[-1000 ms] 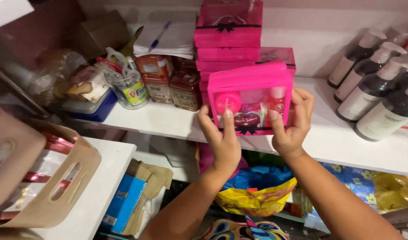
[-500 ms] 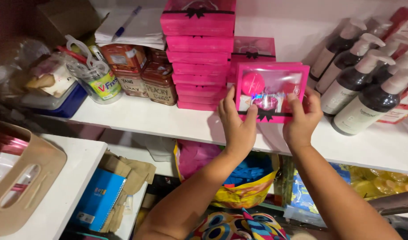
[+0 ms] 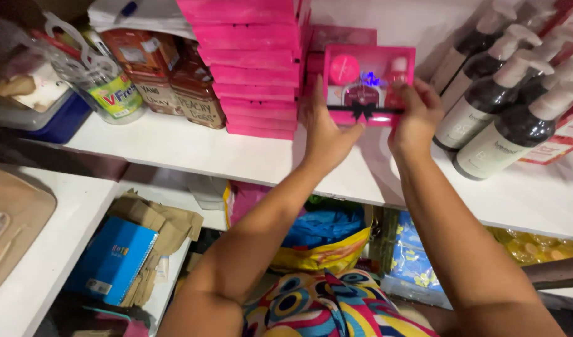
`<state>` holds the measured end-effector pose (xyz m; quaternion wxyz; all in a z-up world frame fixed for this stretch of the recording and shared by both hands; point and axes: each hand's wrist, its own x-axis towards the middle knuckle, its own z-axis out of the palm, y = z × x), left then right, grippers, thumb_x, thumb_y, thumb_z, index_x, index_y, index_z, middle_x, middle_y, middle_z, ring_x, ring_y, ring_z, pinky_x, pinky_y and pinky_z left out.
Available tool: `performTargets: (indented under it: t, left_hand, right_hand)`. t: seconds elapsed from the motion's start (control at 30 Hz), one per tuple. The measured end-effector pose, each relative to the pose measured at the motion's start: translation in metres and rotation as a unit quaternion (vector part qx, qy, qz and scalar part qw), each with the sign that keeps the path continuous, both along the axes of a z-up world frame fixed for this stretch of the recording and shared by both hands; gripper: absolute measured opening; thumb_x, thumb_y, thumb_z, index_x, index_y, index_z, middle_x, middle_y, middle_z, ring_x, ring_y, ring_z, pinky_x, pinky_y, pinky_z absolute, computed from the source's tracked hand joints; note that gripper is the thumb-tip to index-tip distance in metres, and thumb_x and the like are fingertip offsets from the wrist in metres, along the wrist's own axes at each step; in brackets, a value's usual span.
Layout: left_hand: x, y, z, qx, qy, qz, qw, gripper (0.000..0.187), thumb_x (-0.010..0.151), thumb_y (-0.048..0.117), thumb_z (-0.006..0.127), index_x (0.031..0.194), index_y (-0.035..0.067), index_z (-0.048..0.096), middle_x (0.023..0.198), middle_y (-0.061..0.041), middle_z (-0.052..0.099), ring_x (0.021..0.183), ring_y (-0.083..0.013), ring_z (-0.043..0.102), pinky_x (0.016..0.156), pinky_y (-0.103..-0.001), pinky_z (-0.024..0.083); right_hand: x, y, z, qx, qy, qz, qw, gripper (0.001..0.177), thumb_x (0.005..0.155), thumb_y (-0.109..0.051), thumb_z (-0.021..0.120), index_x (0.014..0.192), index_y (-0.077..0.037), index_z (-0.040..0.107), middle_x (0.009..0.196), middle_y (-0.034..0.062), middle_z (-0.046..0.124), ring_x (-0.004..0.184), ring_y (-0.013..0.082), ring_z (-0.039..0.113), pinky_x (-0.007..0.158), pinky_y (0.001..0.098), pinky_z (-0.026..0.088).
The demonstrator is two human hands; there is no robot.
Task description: Organizing and stacking pink skincare kits on a retail or storage shelf.
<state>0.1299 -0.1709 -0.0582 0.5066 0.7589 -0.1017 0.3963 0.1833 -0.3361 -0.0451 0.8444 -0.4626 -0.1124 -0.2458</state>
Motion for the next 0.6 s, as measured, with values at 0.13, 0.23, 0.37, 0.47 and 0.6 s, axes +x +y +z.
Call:
performTargets:
  t: [0.13,0.23,0.37,0.47,0.6]
  left_hand:
    - [0.019,0.000,0.008,0.031,-0.017,0.025,0.999,0.126,0.062,0.022,0.092,0.159,0.003,0.014,0.151,-0.029,0.044,0.136,-0.0457,0.043,0.117,-0.057,0.027]
    - [0.038,-0.001,0.010,0.038,-0.038,0.055,0.997,0.121,0.066,0.019,0.093,0.160,0.007,0.017,0.152,-0.026,0.043,0.140,-0.0457,0.044,0.118,-0.053,0.034]
    - [0.068,-0.001,0.003,0.001,-0.028,0.001,1.000,0.110,0.068,0.014,0.093,0.153,0.004,0.023,0.149,-0.026,0.042,0.139,-0.0446,0.043,0.116,-0.048,0.039]
    - [0.076,-0.003,0.012,-0.002,-0.008,-0.008,1.000,0.098,0.067,0.013,0.092,0.146,0.007,0.034,0.145,-0.025,0.044,0.136,-0.0426,0.046,0.114,-0.046,0.041]
    - [0.089,-0.005,0.023,-0.005,0.015,0.005,1.000,0.088,0.068,0.013,0.091,0.143,0.012,0.045,0.141,-0.024,0.045,0.133,-0.0429,0.046,0.111,-0.046,0.042]
  right_hand:
    - [0.036,0.000,0.005,0.013,0.041,-0.011,0.999,0.013,0.089,0.002,0.070,0.102,0.004,0.067,0.086,0.0114,0.072,0.074,0.0197,0.068,0.069,0.0317,0.055]
    - [0.046,0.006,0.021,0.036,0.011,-0.005,0.999,0.011,0.087,0.006,0.072,0.094,0.009,0.063,0.089,0.0157,0.074,0.077,0.0238,0.070,0.074,0.0344,0.057]
    - [0.056,0.009,0.035,0.026,0.049,-0.020,0.998,0.014,0.079,0.004,0.071,0.093,0.006,0.070,0.085,0.0146,0.075,0.073,0.0227,0.071,0.069,0.0339,0.058]
    - [0.073,0.004,0.030,0.020,0.032,0.008,0.999,0.012,0.081,0.003,0.071,0.092,0.008,0.072,0.086,0.0145,0.075,0.076,0.0233,0.071,0.073,0.0349,0.058]
    - [0.102,-0.007,0.027,-0.029,0.046,0.072,0.996,0.010,0.088,-0.005,0.070,0.087,0.004,0.067,0.080,0.0105,0.068,0.072,0.0247,0.062,0.067,0.0378,0.052]
